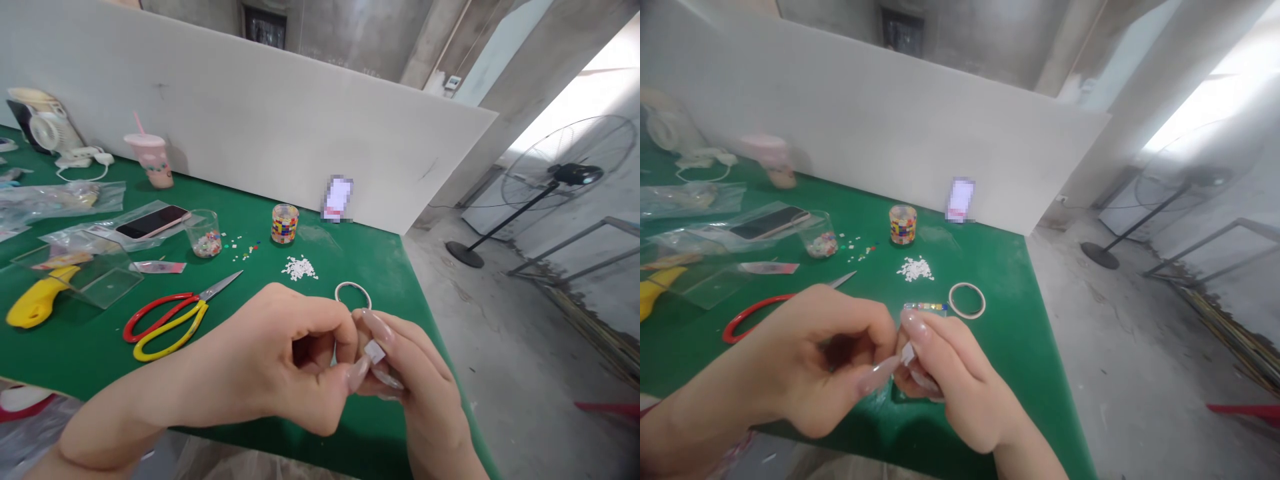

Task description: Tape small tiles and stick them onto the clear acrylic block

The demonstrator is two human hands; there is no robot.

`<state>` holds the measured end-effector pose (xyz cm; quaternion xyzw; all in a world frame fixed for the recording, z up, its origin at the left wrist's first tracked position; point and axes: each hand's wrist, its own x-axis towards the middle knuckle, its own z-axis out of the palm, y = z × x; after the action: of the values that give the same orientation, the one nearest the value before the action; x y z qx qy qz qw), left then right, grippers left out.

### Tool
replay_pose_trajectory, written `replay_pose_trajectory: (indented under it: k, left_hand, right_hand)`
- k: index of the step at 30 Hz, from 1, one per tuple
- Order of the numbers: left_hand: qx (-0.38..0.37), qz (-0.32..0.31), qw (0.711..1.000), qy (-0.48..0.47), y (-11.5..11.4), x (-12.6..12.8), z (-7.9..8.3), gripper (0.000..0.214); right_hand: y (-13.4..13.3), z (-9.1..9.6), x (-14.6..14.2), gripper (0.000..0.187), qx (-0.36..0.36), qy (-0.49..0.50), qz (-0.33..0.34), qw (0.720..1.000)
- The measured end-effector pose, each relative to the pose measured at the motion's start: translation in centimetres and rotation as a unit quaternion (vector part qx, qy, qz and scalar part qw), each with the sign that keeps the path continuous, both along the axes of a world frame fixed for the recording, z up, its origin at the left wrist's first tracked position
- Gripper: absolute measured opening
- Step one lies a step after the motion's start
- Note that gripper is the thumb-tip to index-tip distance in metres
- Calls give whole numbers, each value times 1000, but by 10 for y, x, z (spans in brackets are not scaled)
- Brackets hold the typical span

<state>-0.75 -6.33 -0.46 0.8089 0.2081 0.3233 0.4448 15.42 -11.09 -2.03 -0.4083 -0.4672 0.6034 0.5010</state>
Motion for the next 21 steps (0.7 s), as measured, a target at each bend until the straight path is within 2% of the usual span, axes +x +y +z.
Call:
replay_pose_trajectory:
  k: [4,10,15,21]
  left_hand:
    - [-12,-5,1000,-1,1,2,2,14]
    - [-9,-9,1000,-5,2,2,1,18]
    - [-7,-10,1000,0,2,2,0,19]
    - [16,-13,1000,10,5,0,-1,20]
  right_hand:
    - [-1,0,1,48,17,-17,-34,999]
    - [2,6,3,52,14,0,67,998]
    - [0,0,0,47,20,57,21,998]
    - [-4,-5,1,43,16,32,-12,999]
